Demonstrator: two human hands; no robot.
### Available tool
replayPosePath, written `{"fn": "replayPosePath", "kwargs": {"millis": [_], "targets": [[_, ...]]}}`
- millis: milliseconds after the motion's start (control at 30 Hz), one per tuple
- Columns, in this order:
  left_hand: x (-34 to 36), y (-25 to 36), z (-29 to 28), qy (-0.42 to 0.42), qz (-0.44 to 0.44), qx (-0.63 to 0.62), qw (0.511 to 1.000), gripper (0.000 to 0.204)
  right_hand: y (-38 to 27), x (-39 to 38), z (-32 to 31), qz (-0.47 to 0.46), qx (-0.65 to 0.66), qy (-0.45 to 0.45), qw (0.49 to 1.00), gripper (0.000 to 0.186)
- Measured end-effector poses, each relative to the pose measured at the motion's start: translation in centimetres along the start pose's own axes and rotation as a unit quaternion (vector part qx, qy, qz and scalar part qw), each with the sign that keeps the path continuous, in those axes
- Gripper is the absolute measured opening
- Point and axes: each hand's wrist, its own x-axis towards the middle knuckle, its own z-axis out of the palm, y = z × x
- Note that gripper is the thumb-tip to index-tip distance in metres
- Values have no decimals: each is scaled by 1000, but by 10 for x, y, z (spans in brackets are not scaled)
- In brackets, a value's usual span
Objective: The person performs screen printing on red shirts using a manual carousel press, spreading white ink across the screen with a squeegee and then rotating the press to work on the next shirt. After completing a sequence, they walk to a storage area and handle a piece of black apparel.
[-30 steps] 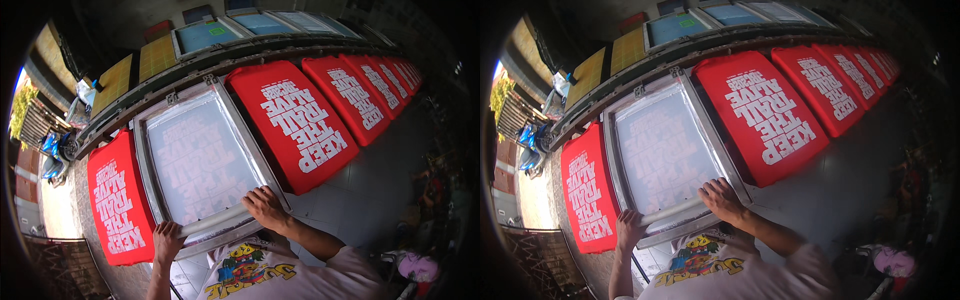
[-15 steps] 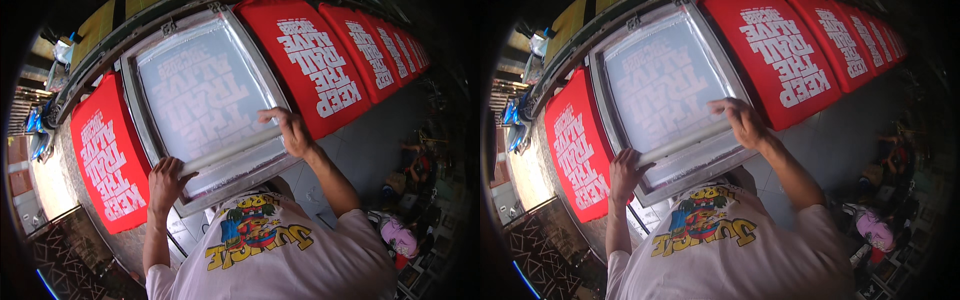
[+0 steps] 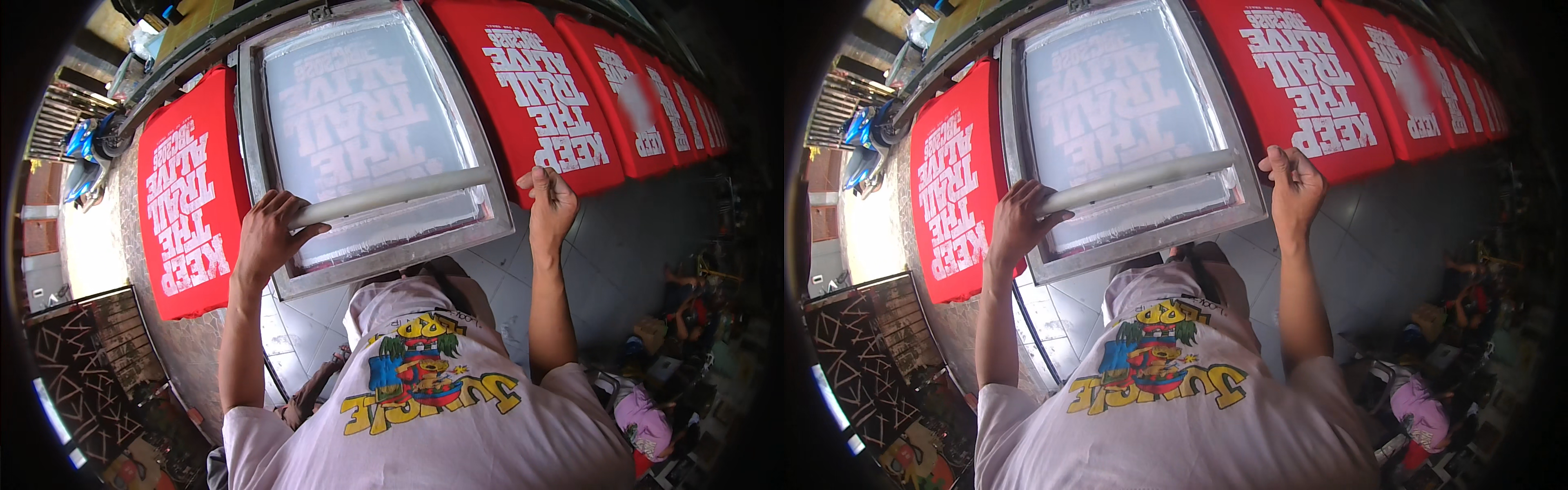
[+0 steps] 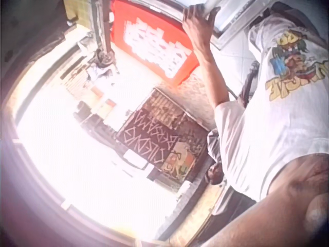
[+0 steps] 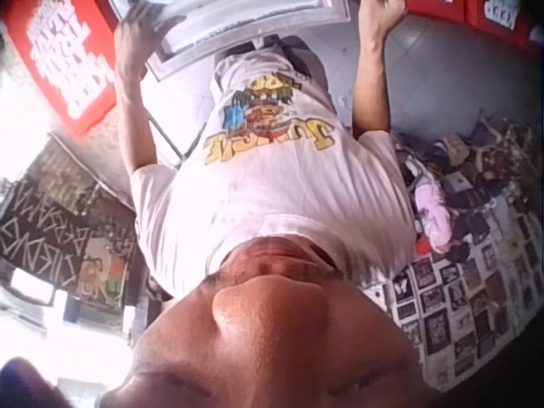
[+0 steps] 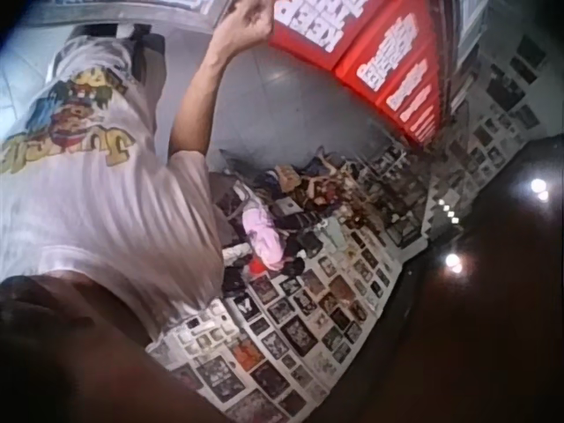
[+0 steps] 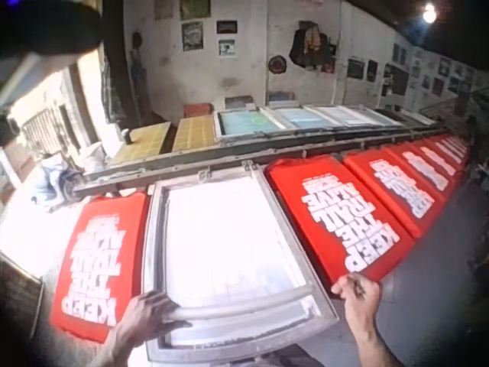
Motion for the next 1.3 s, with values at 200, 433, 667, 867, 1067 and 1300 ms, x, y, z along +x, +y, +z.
{"fn": "replayPosePath", "kwargs": {"millis": [200, 433, 667, 867, 1067, 1300], "targets": [[-33, 32, 17, 45, 29, 23, 998, 45, 30, -26, -64, -24, 104, 84, 991, 54], [-97, 55, 57, 69, 35, 37, 996, 49, 99, -154, -182, 235, 41, 299, 924, 55], [-95, 72, 55, 93, 87, -85, 988, 24, 119, -324, -223, 374, 114, 492, 778, 51], [-84, 164, 59, 67, 85, -254, 961, 20, 104, -368, -199, 372, 101, 414, 825, 50], [-66, 300, 92, -42, 185, -357, 915, 20, 116, -364, -221, 329, 115, 424, 836, 50], [-34, 430, 171, -138, 238, -387, 880, 8, 160, -369, -331, 370, -187, 309, 856, 53]]}}
